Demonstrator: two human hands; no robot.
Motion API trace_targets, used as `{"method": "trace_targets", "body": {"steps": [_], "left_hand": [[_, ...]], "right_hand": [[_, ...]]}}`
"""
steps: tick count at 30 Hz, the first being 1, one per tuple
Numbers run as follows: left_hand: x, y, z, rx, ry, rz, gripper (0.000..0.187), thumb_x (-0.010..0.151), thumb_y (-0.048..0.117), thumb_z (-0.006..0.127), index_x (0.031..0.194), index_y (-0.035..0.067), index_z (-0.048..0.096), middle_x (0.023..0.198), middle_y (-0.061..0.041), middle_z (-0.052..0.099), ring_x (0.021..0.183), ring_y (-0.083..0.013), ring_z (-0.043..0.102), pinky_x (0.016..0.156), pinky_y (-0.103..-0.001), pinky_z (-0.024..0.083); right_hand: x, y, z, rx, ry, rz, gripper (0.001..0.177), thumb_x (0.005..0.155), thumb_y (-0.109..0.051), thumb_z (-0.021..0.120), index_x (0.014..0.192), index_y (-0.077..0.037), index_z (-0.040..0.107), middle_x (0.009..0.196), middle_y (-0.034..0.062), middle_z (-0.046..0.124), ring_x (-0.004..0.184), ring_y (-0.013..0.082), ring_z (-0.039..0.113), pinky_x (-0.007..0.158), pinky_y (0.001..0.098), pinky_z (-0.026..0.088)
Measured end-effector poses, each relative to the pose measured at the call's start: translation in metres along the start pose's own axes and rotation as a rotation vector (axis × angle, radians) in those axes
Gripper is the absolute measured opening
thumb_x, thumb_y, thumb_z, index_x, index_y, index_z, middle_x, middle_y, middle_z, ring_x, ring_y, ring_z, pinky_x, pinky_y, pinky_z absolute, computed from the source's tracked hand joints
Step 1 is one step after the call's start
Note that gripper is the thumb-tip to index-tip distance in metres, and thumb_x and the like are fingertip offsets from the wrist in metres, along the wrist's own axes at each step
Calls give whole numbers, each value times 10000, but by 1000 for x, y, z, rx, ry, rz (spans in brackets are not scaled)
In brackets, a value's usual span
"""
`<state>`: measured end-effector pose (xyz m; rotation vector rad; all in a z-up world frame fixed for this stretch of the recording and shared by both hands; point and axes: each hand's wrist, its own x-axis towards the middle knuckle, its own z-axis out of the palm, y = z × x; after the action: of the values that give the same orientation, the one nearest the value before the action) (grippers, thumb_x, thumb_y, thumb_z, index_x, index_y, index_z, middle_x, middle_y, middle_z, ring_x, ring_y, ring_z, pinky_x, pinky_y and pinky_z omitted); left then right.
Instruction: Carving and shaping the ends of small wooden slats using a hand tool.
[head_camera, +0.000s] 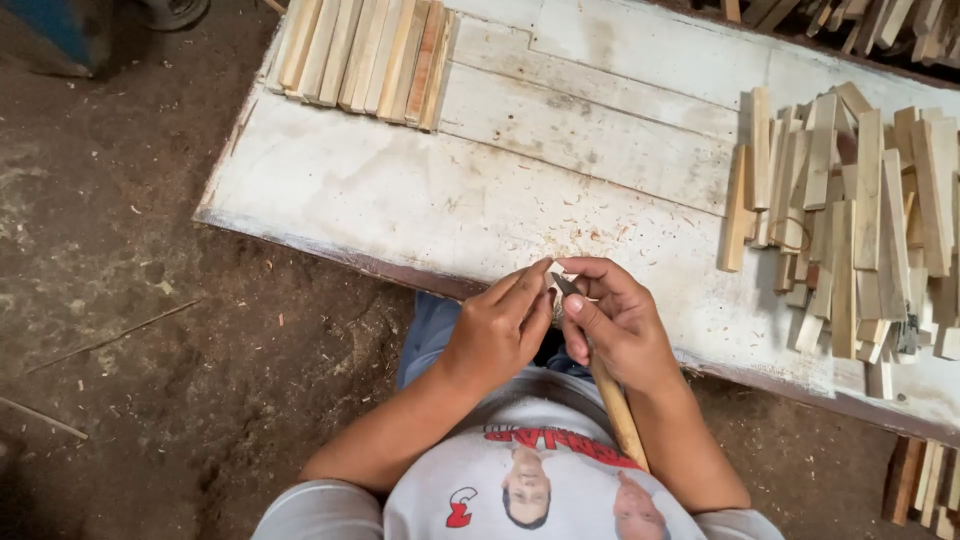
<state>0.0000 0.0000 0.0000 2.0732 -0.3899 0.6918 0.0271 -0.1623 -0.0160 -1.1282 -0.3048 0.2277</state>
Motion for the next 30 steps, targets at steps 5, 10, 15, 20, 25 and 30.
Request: {"method": "trace_targets", "body": {"steps": [5,10,15,20,25,30], "left_hand": [[-4,-3,2,-26,35,20,286,962,53,670,1226,-46,716,1032,-266,753,869,-389,762,651,-427,660],[-10,-15,10,-295,100,-82,281,936,95,697,1195,-7,740,1044,-226,766,898,-388,761,674,-433,656],[-18,-34,13,-830,18,-427,212,1032,185,645,1071,-14,710,709,-115,672,703,-144,673,633,-290,605],[-35,-56,27,-854,32,-497,229,967,186,729,1042,-27,688,730,-145,674,698,-152,682,593,-296,608],[-34,-57,23,-848,16,-514,193,959,163,748,977,-22,694,686,-122,663,678,-125,657,601,-276,563],[-32,-58,14,-824,19,-449,163,951,128,759,945,-21,693,608,-130,631,639,-90,589,591,-251,497]], "right_hand": [[4,19,-25,3,42,30,307,970,91,532,1266,81,612,744,133,524,396,170,514,302,304,463],[6,17,-36,76,81,73,316,994,62,505,1297,47,593,758,136,493,412,143,457,302,283,416],[-2,6,-2,309,-125,105,452,971,-19,586,1395,87,470,735,148,458,389,120,458,285,263,454],[-3,16,4,269,-126,117,434,962,23,563,1380,91,467,724,143,482,386,123,470,285,257,454],[-1,19,5,282,-125,122,403,958,55,539,1355,91,479,737,153,495,385,128,484,282,255,457],[4,19,2,249,-162,117,363,949,92,537,1311,123,536,689,177,529,354,147,499,261,287,470]]}}
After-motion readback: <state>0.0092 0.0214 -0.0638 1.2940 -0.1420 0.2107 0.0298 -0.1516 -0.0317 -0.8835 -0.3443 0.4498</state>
